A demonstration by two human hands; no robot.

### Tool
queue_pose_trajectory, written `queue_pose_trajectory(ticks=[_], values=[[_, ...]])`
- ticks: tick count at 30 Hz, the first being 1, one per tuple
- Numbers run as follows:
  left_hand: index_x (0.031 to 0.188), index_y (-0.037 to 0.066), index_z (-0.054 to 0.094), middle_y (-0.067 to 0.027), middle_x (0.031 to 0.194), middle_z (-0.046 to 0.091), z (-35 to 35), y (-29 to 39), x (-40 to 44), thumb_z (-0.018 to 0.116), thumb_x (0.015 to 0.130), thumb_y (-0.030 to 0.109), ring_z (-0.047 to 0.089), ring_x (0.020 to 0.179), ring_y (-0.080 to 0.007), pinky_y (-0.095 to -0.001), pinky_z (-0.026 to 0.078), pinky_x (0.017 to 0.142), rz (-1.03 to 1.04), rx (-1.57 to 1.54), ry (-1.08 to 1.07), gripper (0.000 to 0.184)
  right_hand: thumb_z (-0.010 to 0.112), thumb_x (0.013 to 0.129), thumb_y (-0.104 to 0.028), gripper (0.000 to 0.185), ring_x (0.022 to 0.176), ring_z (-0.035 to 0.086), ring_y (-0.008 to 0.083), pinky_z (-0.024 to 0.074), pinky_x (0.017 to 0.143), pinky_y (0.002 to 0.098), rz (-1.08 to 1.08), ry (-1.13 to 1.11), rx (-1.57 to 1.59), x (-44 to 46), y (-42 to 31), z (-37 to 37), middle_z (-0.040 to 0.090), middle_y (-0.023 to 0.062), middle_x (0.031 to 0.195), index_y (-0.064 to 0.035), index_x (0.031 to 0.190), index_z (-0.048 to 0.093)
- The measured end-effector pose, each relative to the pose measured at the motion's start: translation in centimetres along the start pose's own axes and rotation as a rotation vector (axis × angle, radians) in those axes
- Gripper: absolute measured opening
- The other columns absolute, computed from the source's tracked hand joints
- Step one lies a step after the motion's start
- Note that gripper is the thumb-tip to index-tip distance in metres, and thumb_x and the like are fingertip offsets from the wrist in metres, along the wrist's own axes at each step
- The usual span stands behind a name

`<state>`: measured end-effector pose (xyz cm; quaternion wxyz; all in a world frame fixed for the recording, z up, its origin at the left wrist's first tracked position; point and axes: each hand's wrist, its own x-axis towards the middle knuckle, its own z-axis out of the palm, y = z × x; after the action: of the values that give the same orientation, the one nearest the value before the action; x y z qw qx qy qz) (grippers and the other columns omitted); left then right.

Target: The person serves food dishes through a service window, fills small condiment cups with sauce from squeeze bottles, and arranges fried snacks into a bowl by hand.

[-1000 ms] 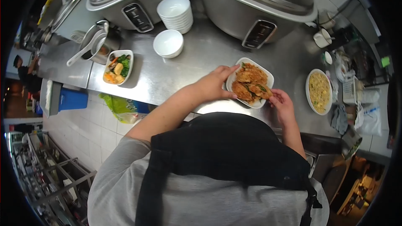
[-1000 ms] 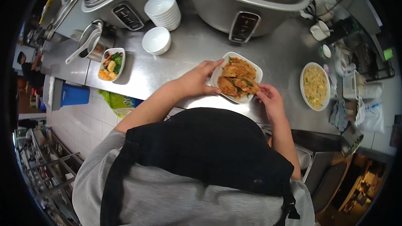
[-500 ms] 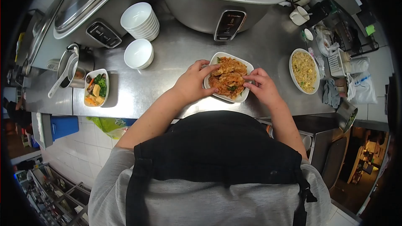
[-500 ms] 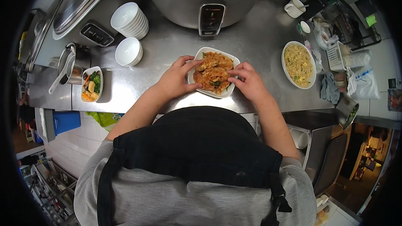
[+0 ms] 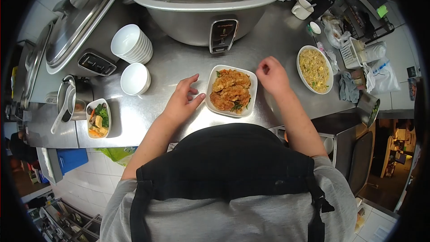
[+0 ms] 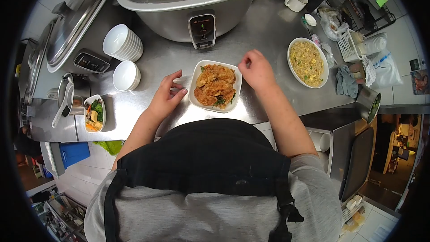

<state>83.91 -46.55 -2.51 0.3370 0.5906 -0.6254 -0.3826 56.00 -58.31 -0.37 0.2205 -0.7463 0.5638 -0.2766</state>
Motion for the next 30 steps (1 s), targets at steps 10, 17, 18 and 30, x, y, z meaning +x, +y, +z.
queue_pose_trajectory(ticks=[10,17,18,30], values=[[0.146,0.006,0.026,-0.0123,0.092,0.062,2.1,0.0,1.0,0.039,0.096,0.016,0.061,0.086,-0.0202,-0.0316,0.047,0.083,-0.184,-0.041,-0.287,0.052,0.064,0.077,-0.022,0.019,0.072,0.059,0.0308,0.0479,0.064,0.0404,0.117,-0.299,-0.198,-6.5,-0.6,-1.2,0.061,0.0128,0.079,-0.0060,0.071,0.055],[0.147,0.007,0.020,-0.0127,0.098,0.062,3.4,0.0,2.2,0.040,0.094,0.012,0.060,0.087,-0.0216,-0.0340,0.048,0.087,-0.084,-0.096,-0.299,0.057,0.050,0.077,0.003,0.038,0.103,0.058,0.0357,0.0459,0.088,0.0397,0.195,0.177,-0.217,-0.8,9.5,-1.4,0.060,0.0183,0.108,-0.0063,0.114,0.053],[0.148,0.007,0.018,-0.0141,0.107,0.060,2.9,0.2,1.7,0.044,0.094,0.012,0.060,0.092,-0.0233,-0.0335,0.047,0.089,-0.047,-0.090,-0.285,0.060,0.046,0.074,0.009,0.043,0.105,0.057,0.0301,0.0457,0.089,0.0372,0.080,0.224,-0.117,0.0,12.5,-0.5,0.059,0.0149,0.110,-0.0063,0.113,0.054],[0.123,0.005,0.055,-0.0102,0.107,0.064,-30.8,-18.7,-21.2,0.041,0.096,0.030,0.060,0.092,-0.0186,-0.0329,0.048,0.082,-0.834,0.028,1.064,0.040,0.041,0.098,-0.021,0.032,0.056,0.053,0.0089,0.0424,0.048,0.0255,0.330,-0.080,0.063,-0.8,8.4,0.0,0.063,0.0032,0.081,-0.0023,0.118,0.058]])
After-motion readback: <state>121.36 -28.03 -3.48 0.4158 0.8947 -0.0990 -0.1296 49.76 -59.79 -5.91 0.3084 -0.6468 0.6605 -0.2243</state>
